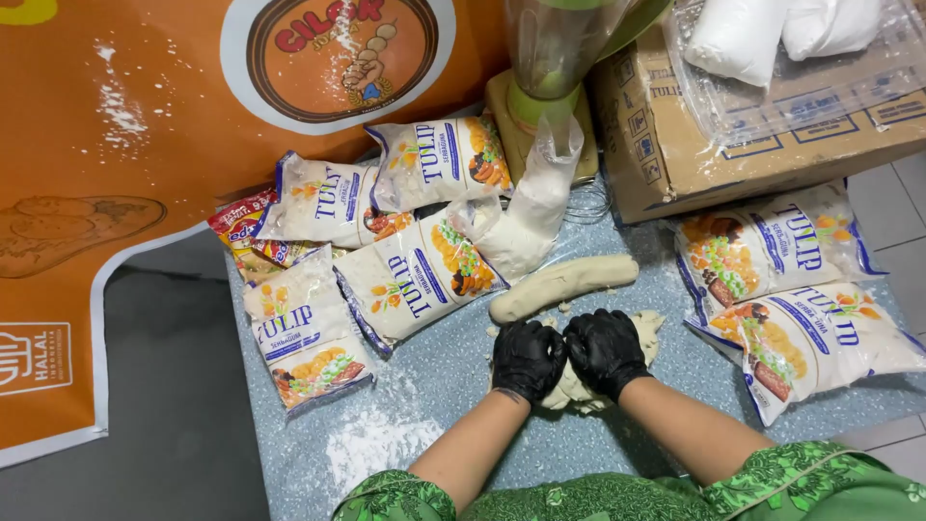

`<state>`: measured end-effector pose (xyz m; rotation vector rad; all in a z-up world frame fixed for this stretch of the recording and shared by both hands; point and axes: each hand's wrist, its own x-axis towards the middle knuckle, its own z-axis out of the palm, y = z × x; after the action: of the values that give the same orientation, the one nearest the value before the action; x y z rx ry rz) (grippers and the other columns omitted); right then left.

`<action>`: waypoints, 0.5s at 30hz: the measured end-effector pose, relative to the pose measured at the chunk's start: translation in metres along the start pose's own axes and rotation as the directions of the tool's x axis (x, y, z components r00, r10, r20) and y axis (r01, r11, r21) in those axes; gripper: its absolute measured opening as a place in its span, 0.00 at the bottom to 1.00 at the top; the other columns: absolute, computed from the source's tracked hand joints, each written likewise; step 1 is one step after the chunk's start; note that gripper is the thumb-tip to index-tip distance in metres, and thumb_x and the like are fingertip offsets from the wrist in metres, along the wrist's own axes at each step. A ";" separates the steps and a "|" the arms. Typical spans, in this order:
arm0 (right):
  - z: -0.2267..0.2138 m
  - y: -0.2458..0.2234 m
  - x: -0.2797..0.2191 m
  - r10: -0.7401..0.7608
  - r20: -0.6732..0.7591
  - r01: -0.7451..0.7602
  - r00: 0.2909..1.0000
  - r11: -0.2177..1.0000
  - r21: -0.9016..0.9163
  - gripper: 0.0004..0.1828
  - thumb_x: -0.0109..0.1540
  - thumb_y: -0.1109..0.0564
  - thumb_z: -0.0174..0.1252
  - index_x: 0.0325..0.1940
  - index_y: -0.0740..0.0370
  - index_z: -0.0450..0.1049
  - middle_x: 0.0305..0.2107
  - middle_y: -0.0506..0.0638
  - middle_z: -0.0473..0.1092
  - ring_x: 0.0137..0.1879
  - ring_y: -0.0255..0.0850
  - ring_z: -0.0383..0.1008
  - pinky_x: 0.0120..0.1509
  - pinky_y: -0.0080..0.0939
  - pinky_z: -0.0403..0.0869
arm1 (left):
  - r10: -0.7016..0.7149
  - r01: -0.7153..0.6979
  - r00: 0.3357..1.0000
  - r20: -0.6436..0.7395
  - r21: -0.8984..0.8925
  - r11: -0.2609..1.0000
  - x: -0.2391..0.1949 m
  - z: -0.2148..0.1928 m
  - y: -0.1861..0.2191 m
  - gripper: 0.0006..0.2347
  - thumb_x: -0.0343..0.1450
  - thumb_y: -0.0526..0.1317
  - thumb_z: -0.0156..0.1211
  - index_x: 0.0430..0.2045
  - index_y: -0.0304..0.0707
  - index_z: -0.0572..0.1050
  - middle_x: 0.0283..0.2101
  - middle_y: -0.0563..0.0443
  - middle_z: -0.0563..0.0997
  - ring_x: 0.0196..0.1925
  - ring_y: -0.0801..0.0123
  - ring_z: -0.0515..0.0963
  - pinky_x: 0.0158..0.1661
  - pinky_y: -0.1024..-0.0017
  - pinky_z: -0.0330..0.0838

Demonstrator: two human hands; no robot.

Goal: Kneading a large mass of dough on a floured surface and then portioning it into small, uniform pieces.

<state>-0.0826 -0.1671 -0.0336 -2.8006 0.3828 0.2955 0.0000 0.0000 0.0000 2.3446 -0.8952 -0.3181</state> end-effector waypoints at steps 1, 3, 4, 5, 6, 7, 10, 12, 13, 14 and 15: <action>0.001 0.001 0.002 -0.002 0.005 0.002 1.000 1.000 -0.001 0.14 0.60 0.34 0.43 0.34 0.38 0.70 0.30 0.44 0.72 0.49 0.44 0.73 0.62 0.44 0.67 | -0.004 0.004 1.000 0.001 -0.002 1.000 0.002 0.002 -0.001 0.05 0.65 0.47 0.56 0.19 0.55 0.73 0.24 0.55 0.73 0.35 0.55 0.79 0.46 0.61 0.70; 0.002 0.003 0.008 0.013 -0.007 -0.013 1.000 0.999 0.030 0.14 0.60 0.34 0.45 0.32 0.38 0.70 0.28 0.44 0.73 0.47 0.44 0.75 0.59 0.44 0.69 | -0.021 0.022 1.000 -0.020 0.032 0.999 0.007 0.004 -0.004 0.06 0.66 0.48 0.56 0.18 0.57 0.74 0.23 0.56 0.74 0.35 0.57 0.80 0.45 0.64 0.72; 0.001 0.003 0.012 0.011 -0.006 -0.011 1.000 1.000 0.029 0.14 0.60 0.34 0.45 0.32 0.38 0.70 0.28 0.44 0.73 0.47 0.44 0.75 0.59 0.44 0.69 | -0.023 0.024 1.000 -0.021 0.031 0.999 0.010 0.001 -0.004 0.06 0.66 0.48 0.56 0.18 0.57 0.74 0.23 0.56 0.74 0.35 0.57 0.80 0.45 0.64 0.72; 0.001 0.004 0.014 0.025 -0.012 -0.025 1.000 0.999 0.027 0.14 0.60 0.35 0.45 0.30 0.39 0.70 0.27 0.44 0.73 0.47 0.45 0.75 0.59 0.44 0.69 | -0.037 0.038 0.999 -0.014 0.032 0.999 0.011 0.000 -0.004 0.06 0.66 0.48 0.55 0.17 0.57 0.75 0.22 0.56 0.75 0.35 0.57 0.80 0.44 0.64 0.72; 0.001 0.004 0.015 0.040 -0.018 -0.039 0.999 0.999 0.026 0.14 0.60 0.35 0.46 0.29 0.39 0.70 0.26 0.45 0.74 0.46 0.45 0.75 0.59 0.44 0.69 | -0.051 0.051 0.999 -0.006 0.033 0.998 0.011 -0.002 -0.003 0.07 0.66 0.49 0.55 0.17 0.58 0.75 0.22 0.56 0.75 0.34 0.57 0.80 0.43 0.64 0.72; 0.000 0.003 0.017 0.041 -0.016 -0.040 0.999 0.999 0.026 0.14 0.60 0.35 0.46 0.29 0.39 0.70 0.26 0.45 0.74 0.46 0.45 0.75 0.59 0.44 0.69 | -0.052 0.052 0.999 -0.004 0.032 0.998 0.013 -0.006 0.000 0.07 0.66 0.49 0.55 0.17 0.58 0.75 0.22 0.56 0.75 0.34 0.57 0.80 0.43 0.64 0.72; -0.005 -0.001 0.021 0.044 -0.024 -0.043 0.999 0.998 0.034 0.15 0.61 0.36 0.46 0.27 0.41 0.69 0.23 0.46 0.73 0.45 0.48 0.76 0.56 0.44 0.70 | -0.085 0.086 0.996 -0.033 0.048 0.995 0.015 -0.011 0.005 0.10 0.69 0.47 0.54 0.15 0.55 0.75 0.19 0.54 0.75 0.31 0.56 0.80 0.41 0.65 0.72; -0.015 -0.008 0.024 0.058 -0.022 -0.057 0.998 0.998 0.030 0.17 0.61 0.37 0.46 0.24 0.44 0.67 0.21 0.49 0.72 0.42 0.49 0.76 0.52 0.45 0.70 | -0.110 0.111 0.993 -0.035 0.044 0.993 0.015 -0.009 0.002 0.09 0.69 0.48 0.55 0.18 0.55 0.78 0.21 0.51 0.78 0.34 0.54 0.81 0.43 0.64 0.72; -0.012 -0.006 0.026 0.054 -0.022 -0.053 0.998 0.998 0.029 0.17 0.61 0.37 0.46 0.24 0.44 0.67 0.21 0.49 0.72 0.42 0.49 0.76 0.52 0.45 0.70 | -0.112 0.114 0.993 -0.038 0.045 0.992 0.017 -0.005 0.000 0.09 0.69 0.48 0.55 0.18 0.55 0.78 0.21 0.51 0.78 0.34 0.54 0.81 0.43 0.64 0.72; -0.010 -0.005 0.029 0.049 -0.021 -0.048 0.999 0.998 0.034 0.17 0.61 0.37 0.46 0.24 0.45 0.68 0.20 0.51 0.72 0.41 0.51 0.76 0.51 0.45 0.71 | -0.127 0.129 0.991 -0.043 0.057 0.990 0.018 -0.002 -0.002 0.10 0.69 0.48 0.55 0.18 0.56 0.79 0.21 0.51 0.78 0.34 0.54 0.81 0.43 0.64 0.73; -0.007 -0.003 0.031 0.043 -0.019 -0.042 0.999 0.998 0.038 0.18 0.61 0.38 0.46 0.24 0.46 0.68 0.20 0.52 0.72 0.41 0.52 0.76 0.50 0.46 0.71 | -0.142 0.145 0.989 -0.049 0.068 0.987 0.019 0.001 -0.003 0.10 0.69 0.48 0.55 0.18 0.56 0.79 0.21 0.51 0.79 0.34 0.54 0.81 0.43 0.63 0.73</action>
<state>-0.0517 -0.1733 -0.0332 -2.7634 0.4488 0.2672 0.0152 -0.0110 -0.0025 2.4784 -0.7300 -0.2964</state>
